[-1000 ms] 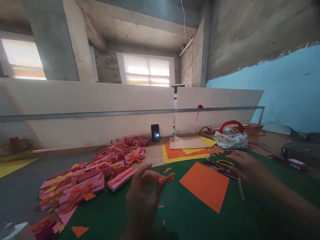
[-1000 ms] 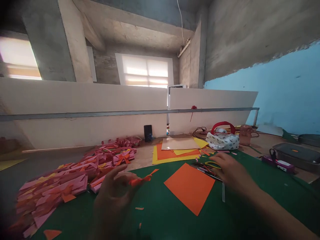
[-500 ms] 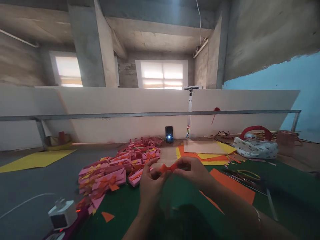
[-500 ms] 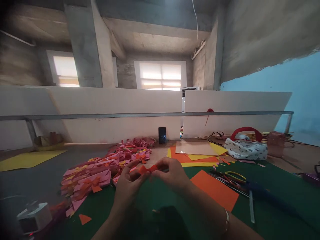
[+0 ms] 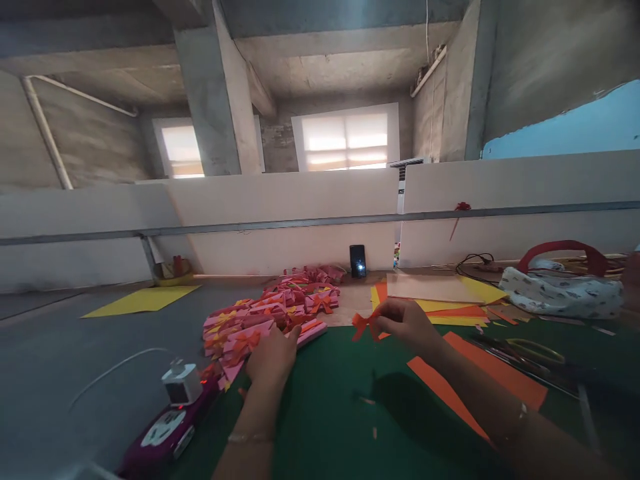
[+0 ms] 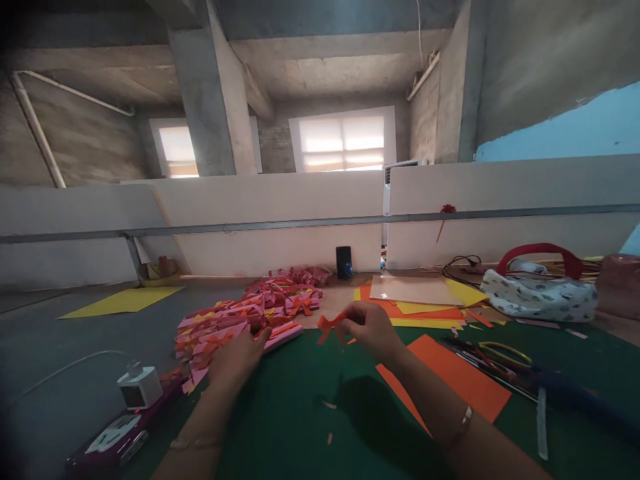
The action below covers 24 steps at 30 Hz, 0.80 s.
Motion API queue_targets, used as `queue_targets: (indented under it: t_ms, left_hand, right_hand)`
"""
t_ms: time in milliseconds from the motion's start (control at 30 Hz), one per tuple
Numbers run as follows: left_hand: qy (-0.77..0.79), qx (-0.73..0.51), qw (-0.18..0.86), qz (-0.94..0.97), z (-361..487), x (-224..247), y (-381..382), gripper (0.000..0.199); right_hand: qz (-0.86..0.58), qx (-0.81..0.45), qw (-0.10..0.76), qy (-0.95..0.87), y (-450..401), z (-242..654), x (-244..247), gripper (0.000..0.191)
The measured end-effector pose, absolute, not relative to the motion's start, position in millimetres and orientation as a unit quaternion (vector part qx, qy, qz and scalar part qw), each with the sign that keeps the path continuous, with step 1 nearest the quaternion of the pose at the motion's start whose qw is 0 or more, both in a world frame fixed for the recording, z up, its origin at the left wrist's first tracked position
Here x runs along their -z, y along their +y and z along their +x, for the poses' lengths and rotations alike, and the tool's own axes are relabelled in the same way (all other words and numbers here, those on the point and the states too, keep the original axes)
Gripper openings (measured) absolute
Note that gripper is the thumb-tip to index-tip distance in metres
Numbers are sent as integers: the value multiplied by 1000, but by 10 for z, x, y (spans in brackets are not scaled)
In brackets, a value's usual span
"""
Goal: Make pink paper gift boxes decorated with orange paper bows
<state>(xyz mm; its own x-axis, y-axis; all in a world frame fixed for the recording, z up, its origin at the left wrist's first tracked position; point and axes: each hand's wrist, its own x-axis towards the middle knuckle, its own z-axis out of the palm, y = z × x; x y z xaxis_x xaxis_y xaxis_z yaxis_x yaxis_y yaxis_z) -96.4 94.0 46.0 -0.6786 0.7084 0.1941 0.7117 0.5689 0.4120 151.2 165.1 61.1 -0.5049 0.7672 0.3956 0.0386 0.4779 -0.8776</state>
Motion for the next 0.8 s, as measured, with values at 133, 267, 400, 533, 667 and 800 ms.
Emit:
queue_targets:
  t_ms: [133, 267, 400, 533, 667, 800]
  left_hand:
    - [-889, 196, -20, -413, -931, -339, 969, 42]
    - [-876, 193, -13, -442, -886, -285, 1042, 33]
    - [-860, 213, -25, -463, -885, -263, 1126, 20]
    - [-865, 244, -25, -438, -884, -287, 1205, 39]
    - [-878, 244, -44, -409, -859, -289, 1346, 61]
    - [-869, 251, -44, -423, -827, -232, 1526, 61]
  right_hand:
    - [-254, -442, 400, -762, 1546, 1457, -621, 7]
    - [-255, -475, 388, -747, 1533, 1421, -597, 5]
    - [-259, -495, 392, -731, 1557, 1395, -558, 6]
    - [-267, -527, 380, -712, 1553, 1374, -541, 7]
    - [-264, -555, 365, -699, 1537, 1367, -532, 8]
    - [-253, -570, 353, -697, 1548, 1369, -515, 9]
